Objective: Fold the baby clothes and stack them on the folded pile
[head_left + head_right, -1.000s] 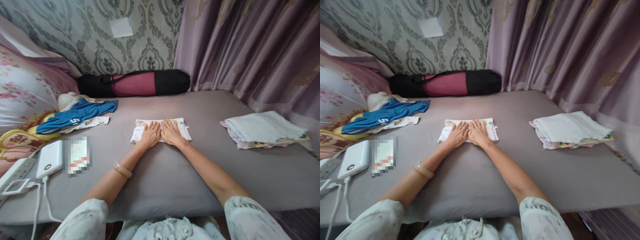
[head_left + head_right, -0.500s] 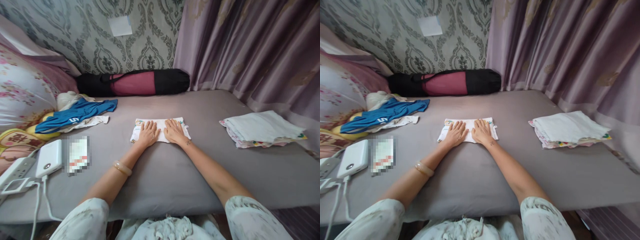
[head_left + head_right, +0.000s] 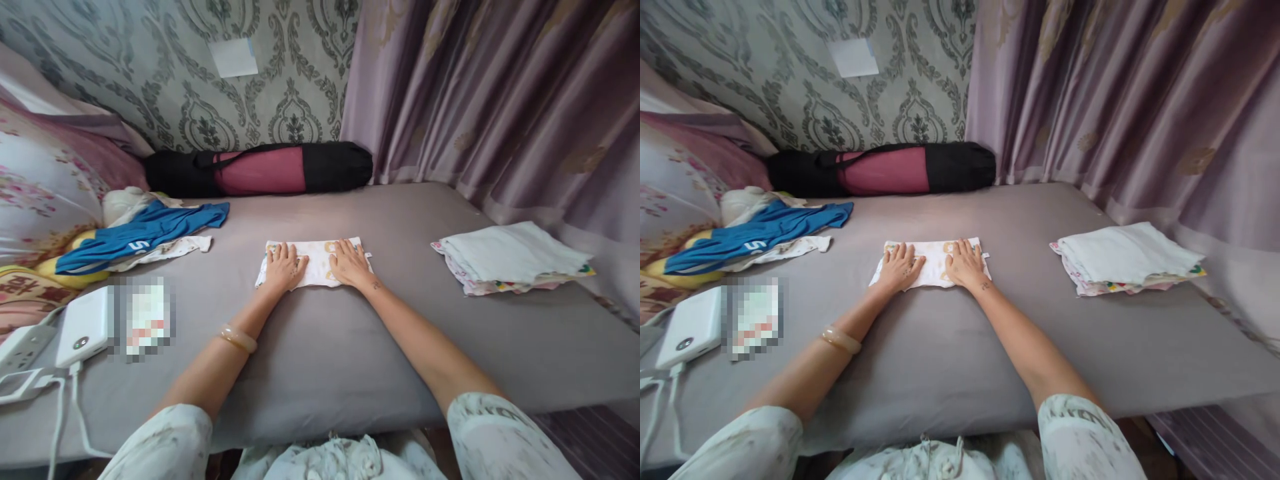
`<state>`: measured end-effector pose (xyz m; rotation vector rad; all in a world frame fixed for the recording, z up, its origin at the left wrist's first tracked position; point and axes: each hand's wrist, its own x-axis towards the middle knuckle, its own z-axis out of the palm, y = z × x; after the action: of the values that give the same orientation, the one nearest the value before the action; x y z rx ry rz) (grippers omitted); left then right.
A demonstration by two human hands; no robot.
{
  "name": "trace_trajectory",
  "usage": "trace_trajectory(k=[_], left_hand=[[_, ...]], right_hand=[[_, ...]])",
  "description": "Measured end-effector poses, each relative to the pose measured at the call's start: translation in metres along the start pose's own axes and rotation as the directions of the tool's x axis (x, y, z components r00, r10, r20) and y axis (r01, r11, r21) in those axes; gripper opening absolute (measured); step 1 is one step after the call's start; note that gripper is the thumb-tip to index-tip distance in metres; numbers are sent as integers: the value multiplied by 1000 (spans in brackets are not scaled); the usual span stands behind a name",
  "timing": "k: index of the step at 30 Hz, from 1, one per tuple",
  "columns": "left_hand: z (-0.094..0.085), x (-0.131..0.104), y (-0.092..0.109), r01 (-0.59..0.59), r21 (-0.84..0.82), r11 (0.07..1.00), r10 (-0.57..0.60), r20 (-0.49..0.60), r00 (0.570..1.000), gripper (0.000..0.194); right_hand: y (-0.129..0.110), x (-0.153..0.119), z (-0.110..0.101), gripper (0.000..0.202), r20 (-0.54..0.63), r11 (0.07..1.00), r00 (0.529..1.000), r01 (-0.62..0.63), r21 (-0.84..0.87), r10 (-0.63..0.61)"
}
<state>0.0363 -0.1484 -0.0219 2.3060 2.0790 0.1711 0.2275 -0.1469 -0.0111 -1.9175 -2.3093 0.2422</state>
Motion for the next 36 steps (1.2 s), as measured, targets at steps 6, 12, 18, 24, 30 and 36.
trace_trajectory(k=[6, 12, 18, 24, 30, 36], left_hand=[[-6, 1, -18, 47, 3, 999, -47, -33, 998, 65], [1, 3, -36, 56, -27, 998, -56, 12, 998, 66], [-4, -1, -30, 73, -109, 991, -81, -76, 994, 53], [-8, -15, -29, 140, -171, 975, -183, -267, 946, 45], [9, -21, -47, 96, -295, 951, -175, -253, 951, 38], [18, -11, -61, 37, -514, 857, -242, -339, 909, 32]], right_hand=[[15, 0, -5, 60, -42, 999, 998, -39, -6, 39], [26, -2, -1, 61, -32, 998, 997, -68, -15, 68], [18, 1, -8, 60, -17, 996, 997, -72, -61, 71], [-21, 3, -7, 57, -26, 999, 999, 40, -8, -40], [-24, 3, 5, 58, -5, 999, 999, 33, -18, -33], [-49, 11, 8, 57, -55, 998, 997, 60, -31, -62]])
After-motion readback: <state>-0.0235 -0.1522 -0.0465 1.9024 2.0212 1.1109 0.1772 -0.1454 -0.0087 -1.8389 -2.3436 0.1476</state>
